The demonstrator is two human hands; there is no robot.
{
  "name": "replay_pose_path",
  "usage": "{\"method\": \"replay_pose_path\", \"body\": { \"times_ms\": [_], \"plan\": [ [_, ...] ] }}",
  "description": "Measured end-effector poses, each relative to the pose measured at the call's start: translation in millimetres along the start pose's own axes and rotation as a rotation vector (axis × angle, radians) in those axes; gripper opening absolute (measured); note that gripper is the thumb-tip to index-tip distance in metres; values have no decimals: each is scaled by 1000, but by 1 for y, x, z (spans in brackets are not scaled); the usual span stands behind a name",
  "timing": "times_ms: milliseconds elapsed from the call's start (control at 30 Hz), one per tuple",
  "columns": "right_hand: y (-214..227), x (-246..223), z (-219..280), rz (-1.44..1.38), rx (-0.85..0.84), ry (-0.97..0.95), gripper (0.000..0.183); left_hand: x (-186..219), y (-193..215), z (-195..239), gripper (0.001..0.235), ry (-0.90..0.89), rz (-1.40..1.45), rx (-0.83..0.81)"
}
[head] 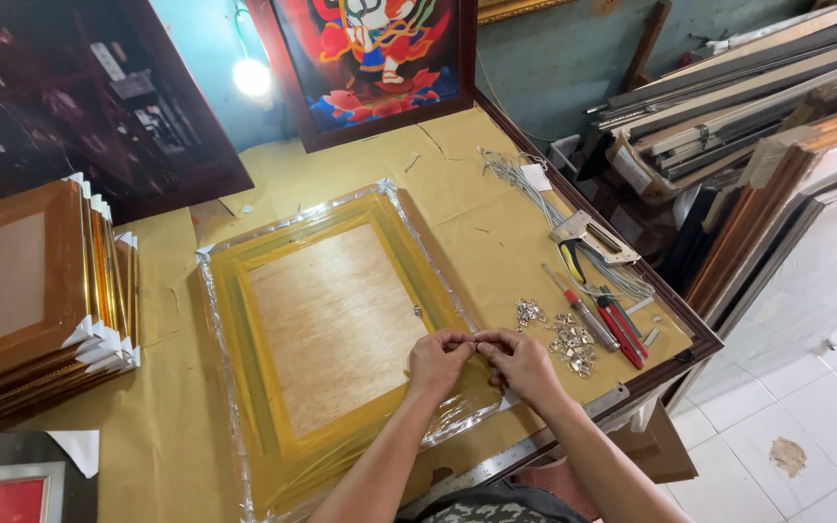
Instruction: The person places a wrapped picture frame on a workbench and then repeatedly picks up small metal hanging hardware pieces, assembling them by hand. The person handles the frame and hardware throughout the clip.
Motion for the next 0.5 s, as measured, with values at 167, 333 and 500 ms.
{"method": "replay_pose_path", "body": {
  "times_ms": [167, 333, 500],
  "plan": [
    [3, -14, 14, -63, 4, -63, 18, 5, 1, 3, 12, -23, 12, 1],
    [2, 3, 3, -57, 26, -55, 17, 7, 3, 5, 11, -32, 32, -9],
    [0, -1, 2, 77, 22, 38, 14, 2, 1, 1, 10, -93, 65, -19]
  ]
}}
Point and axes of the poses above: each hand's wrist, its own z-axis away from the middle knuckle, its own y-axis out of the back of the hand, x = y × z, the point moved 6 cm from there along -z, towards the middle knuckle, and after that the axes turned 13 degrees about x, right-handed, at the moved point
